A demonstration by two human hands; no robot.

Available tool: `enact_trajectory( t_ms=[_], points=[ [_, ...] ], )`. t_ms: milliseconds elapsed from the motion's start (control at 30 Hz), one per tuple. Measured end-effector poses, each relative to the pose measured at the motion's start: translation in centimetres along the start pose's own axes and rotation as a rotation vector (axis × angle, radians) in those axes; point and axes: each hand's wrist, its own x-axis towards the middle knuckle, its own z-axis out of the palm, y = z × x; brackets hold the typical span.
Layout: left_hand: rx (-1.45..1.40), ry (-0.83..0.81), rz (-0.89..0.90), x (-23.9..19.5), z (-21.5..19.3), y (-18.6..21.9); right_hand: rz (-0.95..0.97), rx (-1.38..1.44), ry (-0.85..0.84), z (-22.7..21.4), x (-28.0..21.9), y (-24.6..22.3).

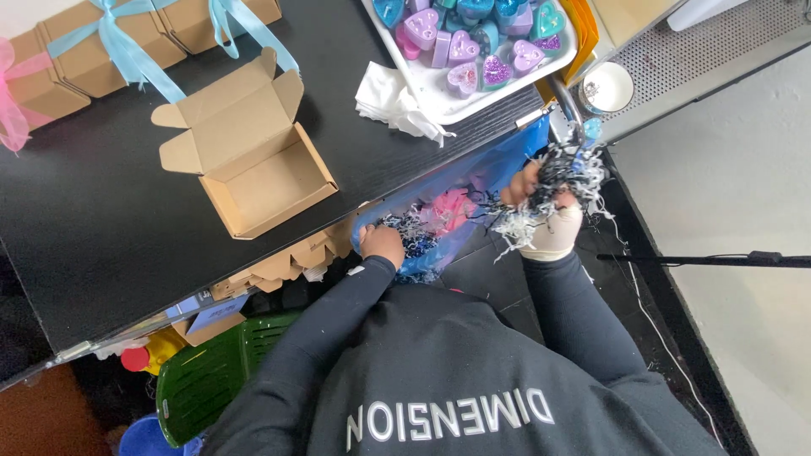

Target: Packing heart-shaped wax melts into small cardboard boxes using decorative paper filler, mesh bags, and ribbons

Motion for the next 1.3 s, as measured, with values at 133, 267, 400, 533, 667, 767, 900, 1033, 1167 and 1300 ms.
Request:
enact_trajectory(
  t_ms=[133,267,400,533,667,767,900,1033,1167,1300],
  points=[
    [0.076,-0.032,0.011,0.3,1.6,-0.2,-0.121,-0.015,0.021,0.1,0.4,-3.0],
    [-0.017,-0.029,-0.009,0.6,0.9,-0.4,-0.224,0.01,-0.054,1.4,0.5,-5.6],
    [-0.114,-0.104,-0.024,-0.7,-1.8,0.1,-0.21,0.017,-0.099,4.0,0.5,-5.5],
    [-0.353,0.025,-0.011,-2.2,-5.8,0.9,-0.133,-0.007,-0.066,4.3,-0.2,-2.5],
    [-0.681,0.191,0.244,0.5,-1.4,-0.3,0.043,0.014,-0.05,4.8,-0.8,-0.8],
    [-0.856,0.169,0.396,1.6,0.4,-0.4,0.084,0.036,-0.036,6.1,-1.1,-0.6],
    [-1.482,-0.242,0.203,4.1,2.5,1.5,0.09,0.098,-0.018,7.0,-0.8,-0.3],
    [-1.726,-0.711,0.086,-1.7,-9.0,3.3,0.123,0.159,-0.05,8.1,-1.2,0.6],
    [-2.178,-1.039,0.282,-5.4,-13.1,4.2,0.167,0.093,-0.126,10.5,-1.4,1.0],
    [-2.369,-1.122,0.528,-7.6,-12.8,3.3,-0.104,-0.836,-0.292,10.8,-2.1,0.9]
  ],
)
